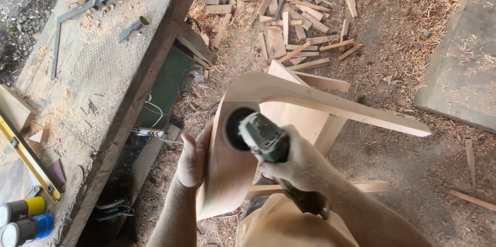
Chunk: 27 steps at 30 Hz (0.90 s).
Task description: The person sands a wooden chair backrest using an angle grinder with a sanding disc. They hold the chair with one hand and operate the tool with the other, moving it along the curved surface to smooth the wood. The person repositions the chair multiple times to access different areas.
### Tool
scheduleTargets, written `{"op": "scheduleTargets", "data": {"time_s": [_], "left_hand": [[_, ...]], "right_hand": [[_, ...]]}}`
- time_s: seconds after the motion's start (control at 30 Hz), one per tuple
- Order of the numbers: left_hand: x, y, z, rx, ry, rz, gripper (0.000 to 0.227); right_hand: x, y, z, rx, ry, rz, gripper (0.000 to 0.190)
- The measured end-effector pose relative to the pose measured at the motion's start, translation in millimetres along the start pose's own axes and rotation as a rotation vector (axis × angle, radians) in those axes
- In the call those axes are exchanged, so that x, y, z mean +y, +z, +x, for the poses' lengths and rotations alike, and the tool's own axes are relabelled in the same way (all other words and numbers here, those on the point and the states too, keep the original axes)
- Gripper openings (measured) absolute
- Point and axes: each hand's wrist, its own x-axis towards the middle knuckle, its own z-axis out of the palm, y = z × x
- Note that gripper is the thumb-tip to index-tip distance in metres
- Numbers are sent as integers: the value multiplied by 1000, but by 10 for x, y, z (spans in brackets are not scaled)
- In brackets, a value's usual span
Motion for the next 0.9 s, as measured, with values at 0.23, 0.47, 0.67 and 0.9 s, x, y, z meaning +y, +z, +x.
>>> {"op": "scheduleTargets", "data": {"time_s": [0.23, 0.47, 0.67, 0.9], "left_hand": [[-20, -2, 44, 1, 17, 39, 140], [62, 13, 66, 84, -34, 138, 141], [80, 83, 130, 43, -15, 109, 143], [115, 242, 153, 26, -13, 80, 143]], "right_hand": [[3, -10, -1, 38, 1, -78, 66], [450, -361, -54, 288, 142, -27, 55], [334, -343, -82, 159, 143, 91, 60], [96, -182, -51, 123, -126, -98, 69]]}}
